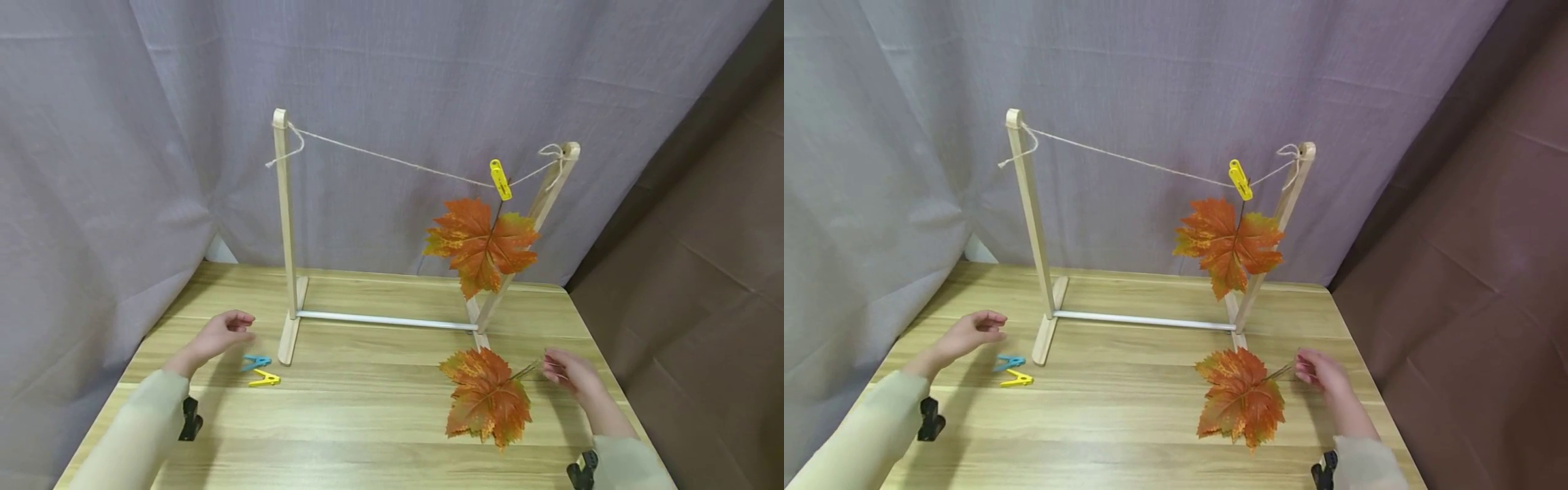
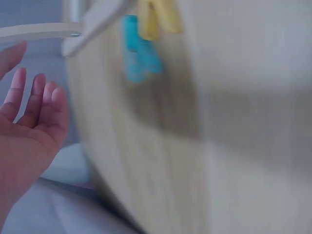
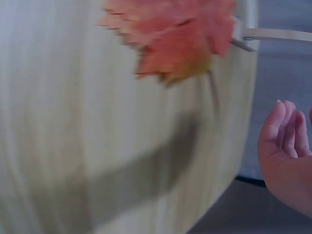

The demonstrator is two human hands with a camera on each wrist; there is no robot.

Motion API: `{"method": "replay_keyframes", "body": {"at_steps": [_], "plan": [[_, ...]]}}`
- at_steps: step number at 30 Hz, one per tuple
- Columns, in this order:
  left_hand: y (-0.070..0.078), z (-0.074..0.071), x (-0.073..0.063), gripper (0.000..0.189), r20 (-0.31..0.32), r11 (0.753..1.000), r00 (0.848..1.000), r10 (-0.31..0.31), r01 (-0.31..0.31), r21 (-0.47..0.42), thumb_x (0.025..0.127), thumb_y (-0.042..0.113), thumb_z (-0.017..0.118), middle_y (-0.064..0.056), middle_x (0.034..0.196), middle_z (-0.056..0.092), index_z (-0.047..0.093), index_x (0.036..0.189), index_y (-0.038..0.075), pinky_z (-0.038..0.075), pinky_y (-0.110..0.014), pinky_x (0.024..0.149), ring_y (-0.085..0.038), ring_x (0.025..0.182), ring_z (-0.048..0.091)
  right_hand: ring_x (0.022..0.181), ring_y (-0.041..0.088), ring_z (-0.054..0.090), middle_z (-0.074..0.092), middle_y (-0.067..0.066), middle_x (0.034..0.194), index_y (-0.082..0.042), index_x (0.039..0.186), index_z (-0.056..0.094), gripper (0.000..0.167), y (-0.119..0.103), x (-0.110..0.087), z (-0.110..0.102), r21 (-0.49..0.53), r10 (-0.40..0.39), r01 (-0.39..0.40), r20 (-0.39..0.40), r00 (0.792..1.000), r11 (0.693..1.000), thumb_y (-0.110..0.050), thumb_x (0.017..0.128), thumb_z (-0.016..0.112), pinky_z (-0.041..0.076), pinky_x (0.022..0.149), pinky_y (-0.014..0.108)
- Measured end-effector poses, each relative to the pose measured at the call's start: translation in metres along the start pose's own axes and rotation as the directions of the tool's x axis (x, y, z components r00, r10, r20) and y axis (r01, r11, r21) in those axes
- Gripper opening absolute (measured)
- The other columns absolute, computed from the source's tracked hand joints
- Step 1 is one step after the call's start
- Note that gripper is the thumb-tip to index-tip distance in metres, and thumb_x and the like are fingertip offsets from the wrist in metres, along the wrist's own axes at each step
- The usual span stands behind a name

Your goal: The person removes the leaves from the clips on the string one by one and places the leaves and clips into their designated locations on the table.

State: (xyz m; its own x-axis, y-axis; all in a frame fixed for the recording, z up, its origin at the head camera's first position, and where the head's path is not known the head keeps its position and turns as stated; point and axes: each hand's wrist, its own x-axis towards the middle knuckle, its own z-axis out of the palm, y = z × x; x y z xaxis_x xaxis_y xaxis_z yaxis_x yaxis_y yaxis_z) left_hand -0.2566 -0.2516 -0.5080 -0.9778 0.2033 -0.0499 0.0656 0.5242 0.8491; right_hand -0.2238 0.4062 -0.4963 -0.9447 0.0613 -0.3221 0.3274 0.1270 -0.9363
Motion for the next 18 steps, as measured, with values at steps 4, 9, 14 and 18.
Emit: {"method": "replay_keyframes", "body": {"at_steps": [4, 9, 14, 18], "plan": [[0.021, -0.007, 0.005, 0.044, 0.014, 0.999, 0.999, 0.031, -0.031, -0.009, 0.088, 0.015, 0.063, -0.029, 0.123, 0.052, 0.049, 0.122, -0.01, 0.046, -0.018, 0.08, -0.017, 0.098, 0.054, 0.075, -0.004, 0.06, 0.063, -0.018, 0.079, -0.032, 0.083, 0.057, 0.023, -0.023, -0.004, 0.001, 0.008, -0.06, 0.06, 0.011, 0.998, 0.998, -0.019, 0.099, 0.045, 0.052, 0.07, 0.014], [0.046, -0.012, 0.007, 0.047, 0.06, 0.997, 0.996, 0.072, -0.072, -0.01, 0.089, 0.02, 0.063, -0.027, 0.126, 0.052, 0.048, 0.125, -0.008, 0.048, -0.029, 0.089, -0.033, 0.111, 0.053, 0.076, -0.003, 0.062, 0.065, -0.018, 0.081, -0.033, 0.082, 0.061, 0.021, -0.05, -0.01, 0.003, 0.039, -0.107, 0.106, 0.016, 0.994, 0.994, -0.022, 0.097, 0.05, 0.052, 0.07, 0.015], [0.071, -0.014, 0.009, 0.047, 0.093, 0.993, 0.989, 0.119, -0.116, -0.037, 0.089, 0.018, 0.062, -0.025, 0.126, 0.052, 0.047, 0.126, -0.007, 0.047, -0.026, 0.089, -0.034, 0.113, 0.051, 0.075, -0.001, 0.062, 0.067, -0.015, 0.082, -0.031, 0.083, 0.065, 0.024, -0.072, -0.013, 0.004, 0.093, -0.161, 0.156, 0.044, 0.986, 0.983, -0.02, 0.097, 0.05, 0.053, 0.07, 0.015], [0.093, -0.017, 0.012, 0.045, 0.1, 0.985, 0.98, 0.173, -0.17, -0.042, 0.088, 0.013, 0.062, -0.025, 0.124, 0.053, 0.048, 0.124, -0.01, 0.047, -0.018, 0.085, -0.027, 0.108, 0.053, 0.075, 0.001, 0.063, 0.068, -0.014, 0.082, -0.028, 0.083, 0.067, 0.024, -0.087, -0.016, 0.008, 0.125, -0.209, 0.199, 0.072, 0.975, 0.972, -0.017, 0.097, 0.05, 0.054, 0.069, 0.017]]}}
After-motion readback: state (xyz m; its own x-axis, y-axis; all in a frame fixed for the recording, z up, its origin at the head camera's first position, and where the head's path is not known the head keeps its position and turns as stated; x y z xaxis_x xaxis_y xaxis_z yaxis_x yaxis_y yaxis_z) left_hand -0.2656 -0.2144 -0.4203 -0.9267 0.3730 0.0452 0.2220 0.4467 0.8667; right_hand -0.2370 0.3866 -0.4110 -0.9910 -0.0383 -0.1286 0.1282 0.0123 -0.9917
